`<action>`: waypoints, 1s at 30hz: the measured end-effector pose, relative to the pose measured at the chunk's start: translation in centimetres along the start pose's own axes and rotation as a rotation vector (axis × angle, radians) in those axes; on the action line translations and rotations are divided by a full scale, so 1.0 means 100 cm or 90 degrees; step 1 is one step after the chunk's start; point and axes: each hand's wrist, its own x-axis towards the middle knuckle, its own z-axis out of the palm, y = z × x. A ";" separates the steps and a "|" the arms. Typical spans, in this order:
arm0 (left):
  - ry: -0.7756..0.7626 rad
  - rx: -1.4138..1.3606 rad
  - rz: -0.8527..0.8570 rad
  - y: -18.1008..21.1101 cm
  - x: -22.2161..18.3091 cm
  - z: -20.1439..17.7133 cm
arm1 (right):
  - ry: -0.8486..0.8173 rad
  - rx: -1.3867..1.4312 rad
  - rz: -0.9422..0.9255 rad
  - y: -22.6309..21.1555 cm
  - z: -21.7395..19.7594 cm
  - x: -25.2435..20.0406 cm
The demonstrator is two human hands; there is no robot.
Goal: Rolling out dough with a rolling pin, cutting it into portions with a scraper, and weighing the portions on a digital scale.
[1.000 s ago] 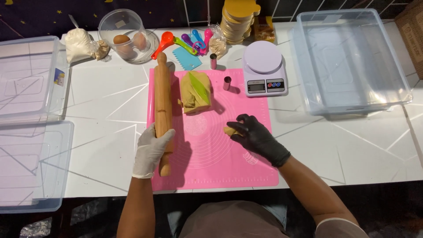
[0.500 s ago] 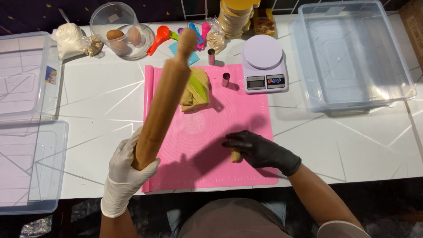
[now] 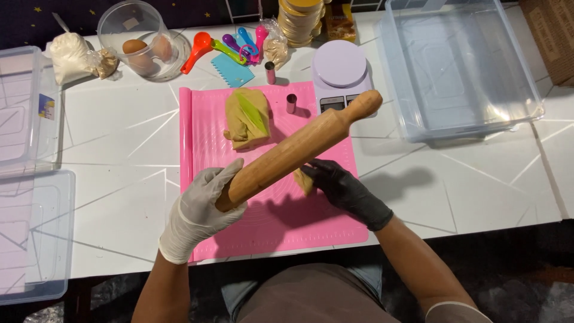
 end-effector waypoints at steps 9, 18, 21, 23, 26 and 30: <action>-0.080 0.142 0.050 0.004 -0.010 0.032 | 0.567 -0.020 0.074 -0.008 -0.094 -0.034; -0.154 0.280 0.150 -0.023 -0.001 0.086 | 0.184 -0.602 0.065 0.032 -0.065 -0.033; -0.138 0.248 0.149 -0.026 0.003 0.072 | 0.137 -0.595 0.115 0.034 -0.060 -0.029; -0.145 0.331 0.085 -0.015 0.006 0.046 | 0.122 -0.597 0.118 0.033 -0.050 -0.031; -0.126 0.397 0.040 -0.029 -0.011 0.054 | 0.123 -0.565 0.123 0.027 -0.042 -0.037; -0.111 0.296 -0.037 -0.046 -0.008 0.071 | 0.106 -0.580 0.148 0.016 -0.051 -0.022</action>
